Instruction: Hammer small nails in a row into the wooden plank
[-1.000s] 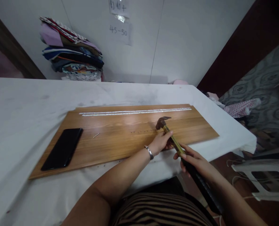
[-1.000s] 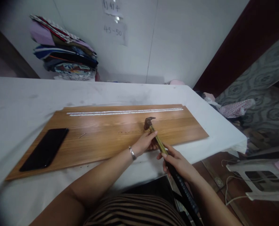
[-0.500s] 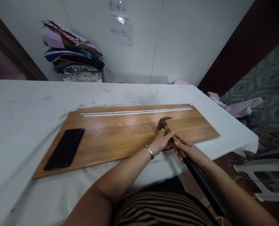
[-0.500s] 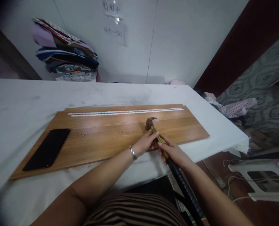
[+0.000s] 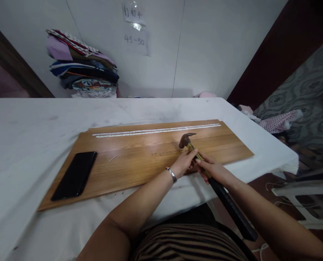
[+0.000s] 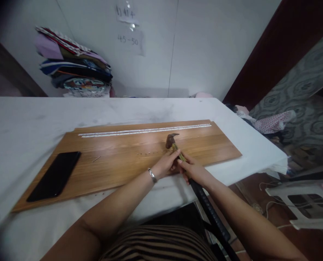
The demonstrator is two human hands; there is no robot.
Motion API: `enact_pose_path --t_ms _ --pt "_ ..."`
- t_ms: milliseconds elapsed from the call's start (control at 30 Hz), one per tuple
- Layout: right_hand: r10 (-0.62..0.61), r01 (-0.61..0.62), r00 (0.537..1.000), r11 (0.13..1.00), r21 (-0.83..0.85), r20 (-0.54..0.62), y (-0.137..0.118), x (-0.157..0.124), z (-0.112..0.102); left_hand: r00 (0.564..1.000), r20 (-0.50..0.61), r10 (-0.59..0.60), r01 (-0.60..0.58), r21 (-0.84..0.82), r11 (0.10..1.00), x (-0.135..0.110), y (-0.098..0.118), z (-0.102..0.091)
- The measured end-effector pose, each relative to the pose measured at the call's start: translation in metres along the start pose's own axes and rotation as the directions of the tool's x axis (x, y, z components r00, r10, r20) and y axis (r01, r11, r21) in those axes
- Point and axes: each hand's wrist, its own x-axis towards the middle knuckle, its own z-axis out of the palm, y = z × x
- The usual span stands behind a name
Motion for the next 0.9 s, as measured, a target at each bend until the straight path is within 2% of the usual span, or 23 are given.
enact_pose_path --t_ms 167,400,667,900 --pt "-0.038 0.038 0.999 0.999 -0.025 0.005 0.0 0.002 -0.002 0.997 0.078 -0.021 0.028 -0.083 0.996 -0.006 0.0 0.007" --pt "-0.029 0.029 1.0 0.998 -0.052 0.008 -0.001 -0.002 -0.002 0.999 0.025 -0.049 0.052 -0.132 0.99 -0.01 0.0 0.012" --pt "-0.009 0.009 1.0 0.999 -0.041 0.017 0.0 -0.004 -0.002 0.998 -0.025 -0.051 0.049 -0.089 0.995 -0.007 -0.004 0.011" --pt "-0.04 0.042 0.998 0.998 -0.048 0.047 0.004 -0.001 -0.004 0.999 -0.04 -0.024 0.024 0.0 1.0 -0.003 -0.01 0.008"
